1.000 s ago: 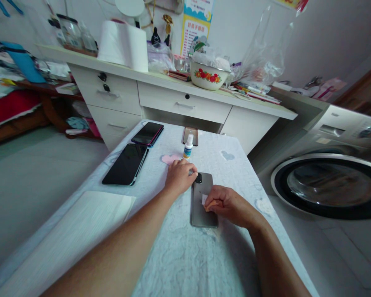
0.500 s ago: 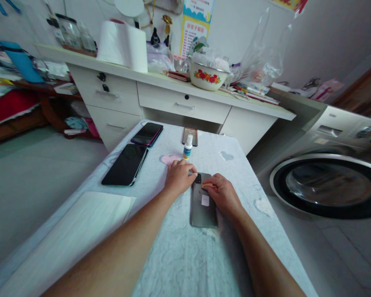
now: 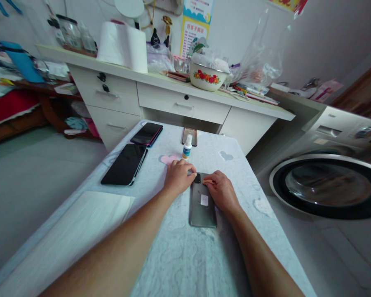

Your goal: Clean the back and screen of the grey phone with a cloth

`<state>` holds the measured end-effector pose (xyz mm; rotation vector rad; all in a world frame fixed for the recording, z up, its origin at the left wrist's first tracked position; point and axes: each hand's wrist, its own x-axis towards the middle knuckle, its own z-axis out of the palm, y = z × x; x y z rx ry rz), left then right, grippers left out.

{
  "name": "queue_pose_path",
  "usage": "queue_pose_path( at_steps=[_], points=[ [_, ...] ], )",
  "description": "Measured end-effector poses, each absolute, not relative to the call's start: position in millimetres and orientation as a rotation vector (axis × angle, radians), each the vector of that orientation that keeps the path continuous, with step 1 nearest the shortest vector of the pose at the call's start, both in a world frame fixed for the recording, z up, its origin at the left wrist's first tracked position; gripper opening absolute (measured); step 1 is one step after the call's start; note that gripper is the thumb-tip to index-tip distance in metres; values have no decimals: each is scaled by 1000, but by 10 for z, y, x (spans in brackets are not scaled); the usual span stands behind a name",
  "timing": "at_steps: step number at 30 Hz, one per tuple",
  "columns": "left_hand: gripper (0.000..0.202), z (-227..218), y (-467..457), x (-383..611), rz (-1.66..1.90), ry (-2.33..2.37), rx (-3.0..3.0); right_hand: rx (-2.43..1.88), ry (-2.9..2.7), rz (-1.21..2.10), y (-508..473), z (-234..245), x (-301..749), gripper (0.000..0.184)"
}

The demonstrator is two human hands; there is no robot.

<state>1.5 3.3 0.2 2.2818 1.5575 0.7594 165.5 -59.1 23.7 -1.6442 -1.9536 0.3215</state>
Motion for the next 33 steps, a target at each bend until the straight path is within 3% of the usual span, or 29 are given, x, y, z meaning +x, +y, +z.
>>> queue_pose_path(
  at_steps=[23, 33],
  points=[
    [14, -3, 34, 9, 760, 1539, 2291, -1663, -1953, 287, -573, 235, 1702, 17],
    [15, 0, 38, 9, 766, 1537, 2290, -1524, -1901, 884, -741, 342, 1920, 14]
  ],
)
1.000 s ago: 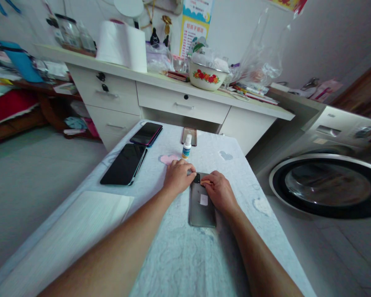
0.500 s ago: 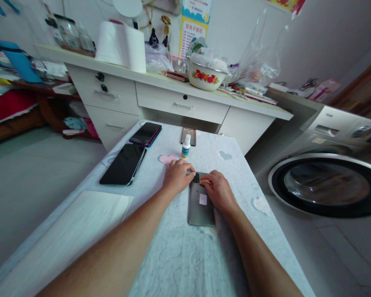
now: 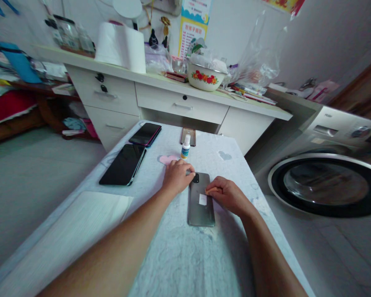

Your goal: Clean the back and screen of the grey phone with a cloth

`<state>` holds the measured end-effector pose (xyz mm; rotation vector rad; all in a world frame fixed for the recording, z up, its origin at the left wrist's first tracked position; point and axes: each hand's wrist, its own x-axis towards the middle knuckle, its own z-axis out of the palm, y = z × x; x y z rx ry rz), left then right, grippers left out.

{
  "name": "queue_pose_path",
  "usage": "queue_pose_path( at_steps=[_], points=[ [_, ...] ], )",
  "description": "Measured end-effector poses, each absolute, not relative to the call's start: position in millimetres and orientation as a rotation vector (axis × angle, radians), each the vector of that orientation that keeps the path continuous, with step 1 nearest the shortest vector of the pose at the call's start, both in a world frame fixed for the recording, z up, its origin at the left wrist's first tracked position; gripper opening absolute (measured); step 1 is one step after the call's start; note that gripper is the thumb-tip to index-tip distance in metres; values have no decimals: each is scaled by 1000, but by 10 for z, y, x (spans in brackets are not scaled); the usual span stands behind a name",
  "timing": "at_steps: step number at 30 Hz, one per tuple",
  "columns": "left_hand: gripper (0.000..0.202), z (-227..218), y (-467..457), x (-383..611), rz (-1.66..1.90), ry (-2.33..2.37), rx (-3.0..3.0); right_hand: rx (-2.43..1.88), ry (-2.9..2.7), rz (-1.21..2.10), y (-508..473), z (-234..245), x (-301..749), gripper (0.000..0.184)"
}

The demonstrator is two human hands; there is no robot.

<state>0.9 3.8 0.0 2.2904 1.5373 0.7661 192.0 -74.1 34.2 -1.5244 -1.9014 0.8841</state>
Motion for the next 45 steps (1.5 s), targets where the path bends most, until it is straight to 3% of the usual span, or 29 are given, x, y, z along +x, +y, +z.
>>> queue_pose_path(
  at_steps=[7, 12, 23, 36, 39, 45],
  points=[
    [14, 5, 39, 7, 765, 1541, 2275, -1395, -1840, 1386, -854, 440, 1959, 4],
    [14, 15, 31, 12, 754, 1543, 2274, -1359, -1826, 1463, -871, 469, 1937, 4],
    [15, 9, 32, 9, 760, 1539, 2286, -1479, -1907, 914, -774, 295, 1866, 15],
    [15, -8, 42, 9, 762, 1536, 2292, -1611, -1818, 441, -573, 138, 1923, 11],
    [15, -1, 39, 7, 752, 1540, 2287, -1604, -1766, 547, -562, 123, 1961, 10],
    [16, 25, 29, 8, 736, 1546, 2271, -1484, -1655, 1091, -669, 195, 2050, 10]
  ],
)
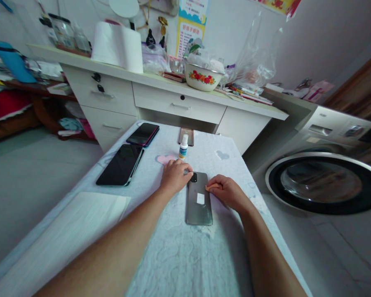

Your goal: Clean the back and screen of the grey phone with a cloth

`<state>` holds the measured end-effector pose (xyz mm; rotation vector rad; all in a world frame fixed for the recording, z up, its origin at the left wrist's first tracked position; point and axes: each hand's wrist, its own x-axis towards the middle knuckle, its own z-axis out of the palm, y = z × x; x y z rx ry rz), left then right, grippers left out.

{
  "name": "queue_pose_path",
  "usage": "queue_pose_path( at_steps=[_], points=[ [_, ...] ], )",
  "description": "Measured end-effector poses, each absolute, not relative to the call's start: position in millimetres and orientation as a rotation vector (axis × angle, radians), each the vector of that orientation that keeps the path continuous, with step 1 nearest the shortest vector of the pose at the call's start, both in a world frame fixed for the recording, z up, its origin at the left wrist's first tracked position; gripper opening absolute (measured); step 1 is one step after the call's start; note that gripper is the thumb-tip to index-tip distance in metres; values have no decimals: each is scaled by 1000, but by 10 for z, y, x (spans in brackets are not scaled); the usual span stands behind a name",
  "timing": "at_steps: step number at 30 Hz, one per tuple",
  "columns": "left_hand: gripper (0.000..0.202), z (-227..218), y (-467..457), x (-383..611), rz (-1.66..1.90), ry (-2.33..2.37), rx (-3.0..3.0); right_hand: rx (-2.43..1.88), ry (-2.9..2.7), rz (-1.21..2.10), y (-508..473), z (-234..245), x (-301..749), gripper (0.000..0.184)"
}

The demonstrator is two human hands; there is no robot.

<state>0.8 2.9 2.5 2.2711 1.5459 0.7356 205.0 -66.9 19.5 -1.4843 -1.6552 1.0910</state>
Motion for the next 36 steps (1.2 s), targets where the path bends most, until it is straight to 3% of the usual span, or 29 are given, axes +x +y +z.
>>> queue_pose_path(
  at_steps=[8, 14, 32, 36],
  points=[
    [16, 31, 22, 7, 746, 1551, 2272, -1457, -1667, 1556, -846, 458, 2044, 7],
    [16, 28, 31, 8, 740, 1546, 2277, -1447, -1660, 1641, -872, 497, 2049, 7],
    [15, -13, 45, 9, 768, 1533, 2284, -1775, -1752, 388, -611, 208, 1883, 14],
    [15, -18, 46, 9, 767, 1534, 2286, -1879, -1755, 266, -574, 202, 1843, 17]
  ],
)
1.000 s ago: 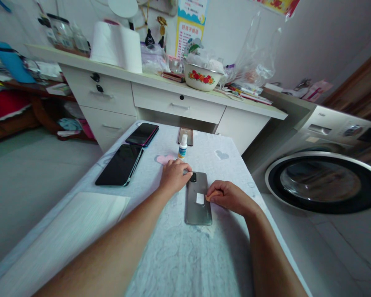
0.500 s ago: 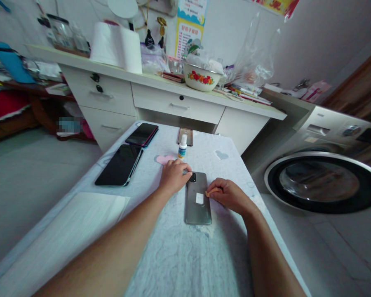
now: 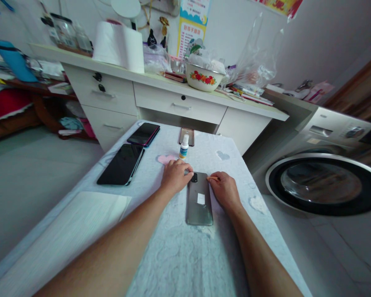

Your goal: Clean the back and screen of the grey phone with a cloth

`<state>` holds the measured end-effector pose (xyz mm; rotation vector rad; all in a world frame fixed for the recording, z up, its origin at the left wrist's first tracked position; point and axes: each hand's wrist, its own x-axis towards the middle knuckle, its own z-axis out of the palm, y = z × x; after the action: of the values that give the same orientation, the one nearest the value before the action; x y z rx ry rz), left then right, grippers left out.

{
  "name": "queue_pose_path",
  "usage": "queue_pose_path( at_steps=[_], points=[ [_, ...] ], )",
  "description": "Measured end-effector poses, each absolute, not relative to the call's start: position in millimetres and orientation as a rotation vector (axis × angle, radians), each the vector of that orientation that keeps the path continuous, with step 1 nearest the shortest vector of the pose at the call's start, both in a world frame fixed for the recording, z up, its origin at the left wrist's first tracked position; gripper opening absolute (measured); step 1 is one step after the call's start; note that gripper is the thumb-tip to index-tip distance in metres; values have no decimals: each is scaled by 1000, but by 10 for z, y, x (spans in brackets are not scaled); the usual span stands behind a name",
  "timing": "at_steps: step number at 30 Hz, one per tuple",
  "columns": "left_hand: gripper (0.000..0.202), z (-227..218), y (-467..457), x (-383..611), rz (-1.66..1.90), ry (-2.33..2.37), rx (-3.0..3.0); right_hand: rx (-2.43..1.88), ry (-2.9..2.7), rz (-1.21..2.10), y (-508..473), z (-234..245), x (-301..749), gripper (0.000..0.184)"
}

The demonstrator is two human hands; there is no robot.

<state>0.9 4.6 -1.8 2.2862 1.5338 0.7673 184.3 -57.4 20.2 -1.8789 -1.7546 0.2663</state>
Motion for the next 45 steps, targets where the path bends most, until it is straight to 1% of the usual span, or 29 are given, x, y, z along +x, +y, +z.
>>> queue_pose_path(
  at_steps=[5, 13, 20, 26, 33, 40, 45],
  points=[
    [15, -7, 42, 7, 754, 1533, 2286, -1904, -1792, 344, -605, 254, 1855, 19],
    [15, 31, 28, 10, 721, 1546, 2270, -1839, -1870, 601, -762, 385, 1903, 19],
    [14, 17, 25, 1, 748, 1538, 2281, -1791, -1990, 668, -850, 476, 1869, 15],
    [14, 7, 31, 3, 753, 1537, 2283, -1775, -2070, 728, -882, 525, 1867, 16],
    [13, 20, 21, 5, 734, 1554, 2286, -1816, -2051, 591, -837, 477, 1857, 14],
    [12, 19, 15, 8, 764, 1588, 2290, -1903, -1965, 355, -749, 374, 1766, 13],
    [11, 4, 7, 11, 794, 1630, 2295, -1840, -1862, 236, -691, 292, 1723, 14]
  ],
)
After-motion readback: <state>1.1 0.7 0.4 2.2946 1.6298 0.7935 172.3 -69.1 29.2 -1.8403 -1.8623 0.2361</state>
